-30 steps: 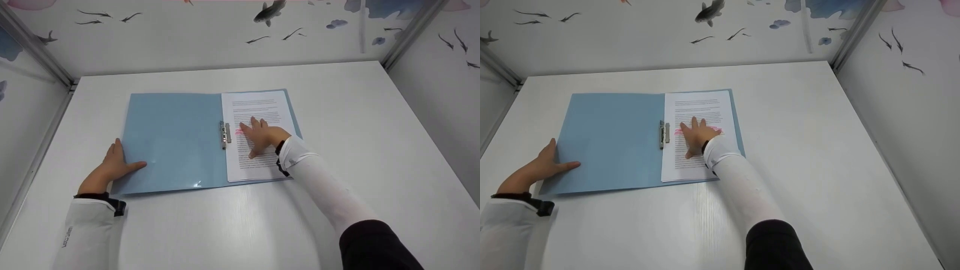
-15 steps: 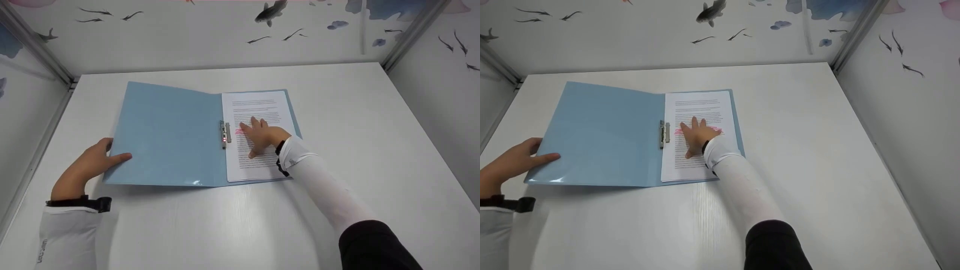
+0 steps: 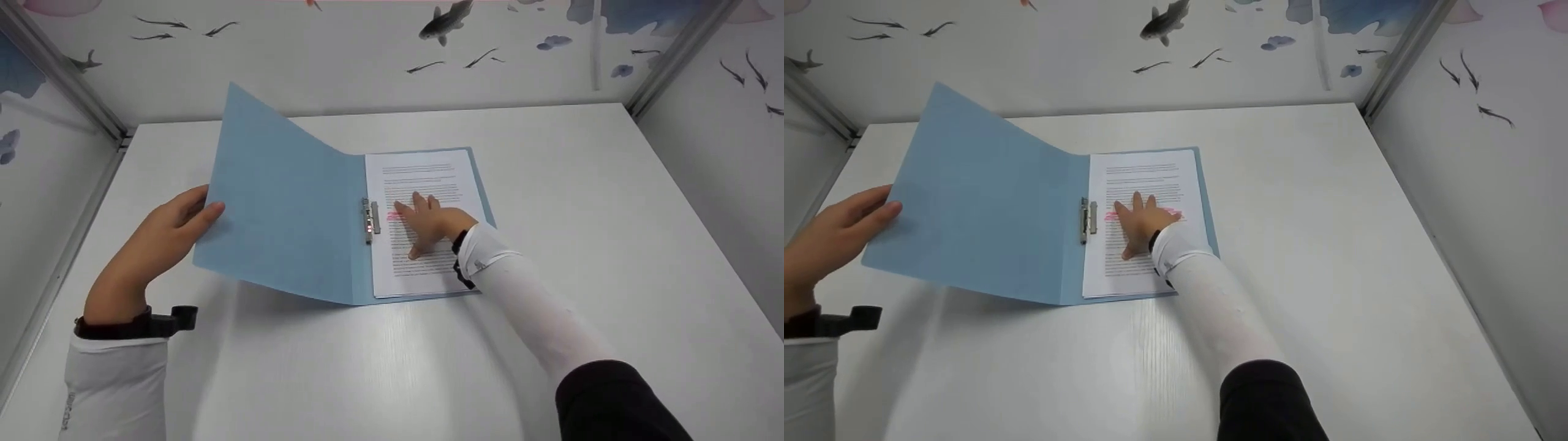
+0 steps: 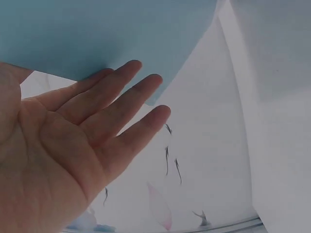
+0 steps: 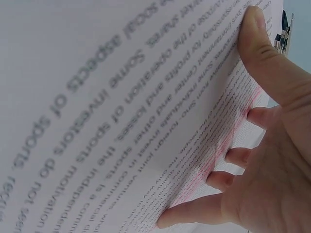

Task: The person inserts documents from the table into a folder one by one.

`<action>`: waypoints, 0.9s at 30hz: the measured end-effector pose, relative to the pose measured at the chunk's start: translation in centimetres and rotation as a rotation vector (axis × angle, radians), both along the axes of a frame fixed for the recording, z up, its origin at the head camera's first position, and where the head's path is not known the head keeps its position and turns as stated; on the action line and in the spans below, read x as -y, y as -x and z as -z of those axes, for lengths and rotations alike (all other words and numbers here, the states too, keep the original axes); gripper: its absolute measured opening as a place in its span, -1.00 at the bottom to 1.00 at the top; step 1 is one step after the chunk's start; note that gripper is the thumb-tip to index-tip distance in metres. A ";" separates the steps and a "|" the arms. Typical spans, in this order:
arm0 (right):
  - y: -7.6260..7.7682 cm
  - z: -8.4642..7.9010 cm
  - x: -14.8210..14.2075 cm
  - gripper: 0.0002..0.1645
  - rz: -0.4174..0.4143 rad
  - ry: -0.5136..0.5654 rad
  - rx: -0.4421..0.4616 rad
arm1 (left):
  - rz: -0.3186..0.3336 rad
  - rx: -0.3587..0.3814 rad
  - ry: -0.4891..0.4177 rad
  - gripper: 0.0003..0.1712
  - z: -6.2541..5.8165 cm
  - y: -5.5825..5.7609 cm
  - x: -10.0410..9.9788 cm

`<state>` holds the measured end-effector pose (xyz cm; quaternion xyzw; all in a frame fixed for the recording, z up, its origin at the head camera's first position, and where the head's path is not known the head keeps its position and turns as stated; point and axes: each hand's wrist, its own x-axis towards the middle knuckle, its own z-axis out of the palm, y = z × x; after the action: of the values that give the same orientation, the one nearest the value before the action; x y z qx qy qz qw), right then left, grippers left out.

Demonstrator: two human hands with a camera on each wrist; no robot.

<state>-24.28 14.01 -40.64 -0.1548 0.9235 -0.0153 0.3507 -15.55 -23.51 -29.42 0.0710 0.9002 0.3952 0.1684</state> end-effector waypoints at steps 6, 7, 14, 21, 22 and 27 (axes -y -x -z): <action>0.0 0.0 0.0 0.30 0.009 0.012 0.002 | 0.020 -0.088 -0.140 -0.26 -0.3 0.0 -2.7; 0.0 0.0 0.0 0.30 0.010 0.013 0.002 | 0.028 -0.093 -0.167 -0.28 -0.3 0.0 -3.1; 0.1 -0.1 0.0 0.30 0.002 0.013 0.002 | 0.127 -0.119 -0.390 -0.31 0.2 0.9 -5.6; 0.1 0.0 -0.1 0.31 0.014 0.016 0.000 | 0.250 -0.127 -0.563 0.02 2.0 2.3 -7.8; 0.1 0.0 -0.1 0.31 0.012 0.015 -0.003 | 0.251 -0.119 -0.548 0.09 2.3 2.4 -8.2; 0.0 0.2 0.0 0.31 -0.009 0.008 -0.028 | 0.233 -0.054 -0.462 0.28 4.1 3.0 -10.3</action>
<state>-24.28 13.97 -40.85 -0.1606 0.9275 -0.0150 0.3373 -18.53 -13.19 -33.53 0.2212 0.7759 0.5664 0.1680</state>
